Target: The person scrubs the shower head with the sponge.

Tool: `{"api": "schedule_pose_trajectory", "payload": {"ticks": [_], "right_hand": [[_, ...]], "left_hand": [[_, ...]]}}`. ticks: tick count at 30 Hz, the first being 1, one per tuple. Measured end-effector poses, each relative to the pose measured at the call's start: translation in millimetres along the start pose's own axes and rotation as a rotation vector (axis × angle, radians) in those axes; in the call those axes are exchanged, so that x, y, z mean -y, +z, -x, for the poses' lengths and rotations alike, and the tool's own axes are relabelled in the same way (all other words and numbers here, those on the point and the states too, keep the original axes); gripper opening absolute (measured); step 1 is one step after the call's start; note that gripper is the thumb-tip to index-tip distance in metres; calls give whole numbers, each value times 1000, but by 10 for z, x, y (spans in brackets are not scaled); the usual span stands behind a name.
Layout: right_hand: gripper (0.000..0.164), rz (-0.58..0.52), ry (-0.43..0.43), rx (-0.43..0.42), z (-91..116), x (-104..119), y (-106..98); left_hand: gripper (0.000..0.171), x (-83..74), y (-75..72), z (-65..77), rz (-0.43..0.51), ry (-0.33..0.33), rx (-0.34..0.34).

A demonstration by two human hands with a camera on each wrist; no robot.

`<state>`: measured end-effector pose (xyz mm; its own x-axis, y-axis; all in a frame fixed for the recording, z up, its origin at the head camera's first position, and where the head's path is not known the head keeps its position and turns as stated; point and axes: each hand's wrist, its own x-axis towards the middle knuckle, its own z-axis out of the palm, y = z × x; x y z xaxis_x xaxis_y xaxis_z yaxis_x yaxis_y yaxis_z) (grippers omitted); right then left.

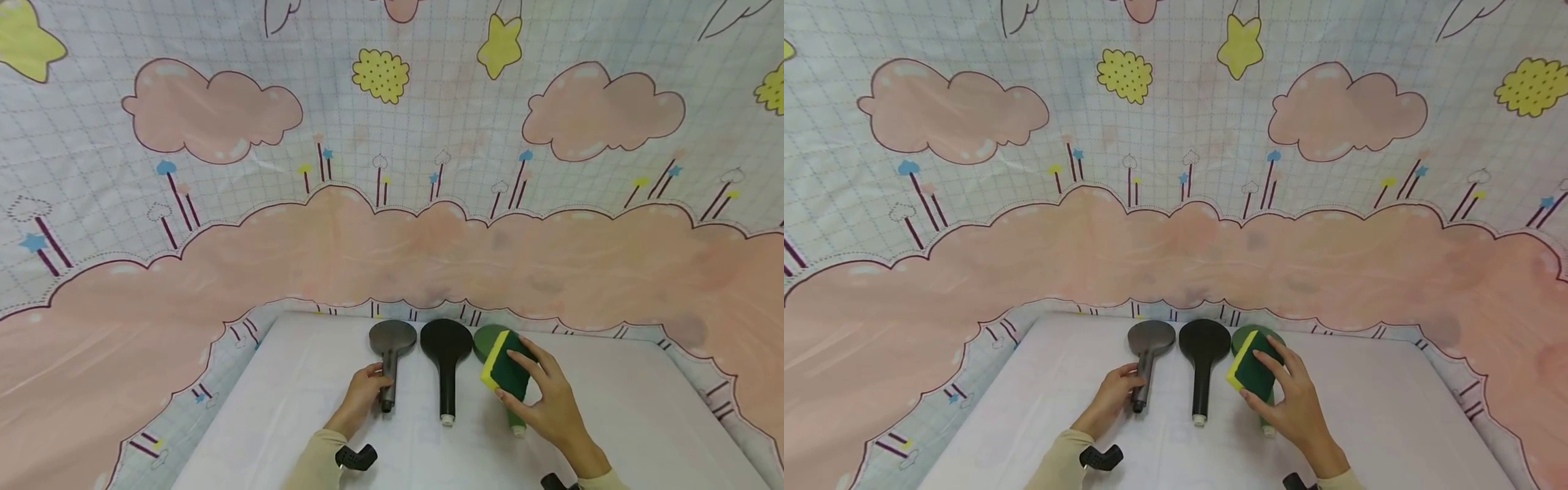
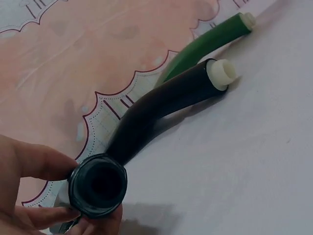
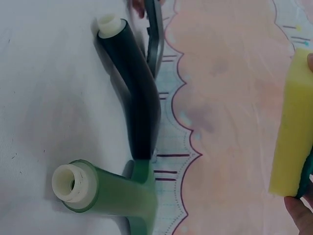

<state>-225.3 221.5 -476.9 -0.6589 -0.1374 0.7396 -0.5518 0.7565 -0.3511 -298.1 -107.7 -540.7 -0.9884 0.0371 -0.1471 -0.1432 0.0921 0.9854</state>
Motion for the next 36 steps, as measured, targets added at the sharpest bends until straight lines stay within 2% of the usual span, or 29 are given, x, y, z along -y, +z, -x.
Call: {"api": "schedule_pose_trajectory", "payload": {"ticks": [7,15,19,29,36], "right_hand": [[76,16,-1,-9,-28,15,21],[77,19,-19,-16,-111,71,28],[77,17,-5,0,-131,113,-3],[76,-7,-3,-32,-163,181,-9],[77,-24,8,-31,-192,277,-29]], "left_hand": [[54,4,-21,-4,140,-33,69],[57,37,18,-2,249,-16,41],[58,20,35,34,257,-2,32],[60,-176,92,187,286,85,56],[60,-365,126,337,329,113,102]]}}
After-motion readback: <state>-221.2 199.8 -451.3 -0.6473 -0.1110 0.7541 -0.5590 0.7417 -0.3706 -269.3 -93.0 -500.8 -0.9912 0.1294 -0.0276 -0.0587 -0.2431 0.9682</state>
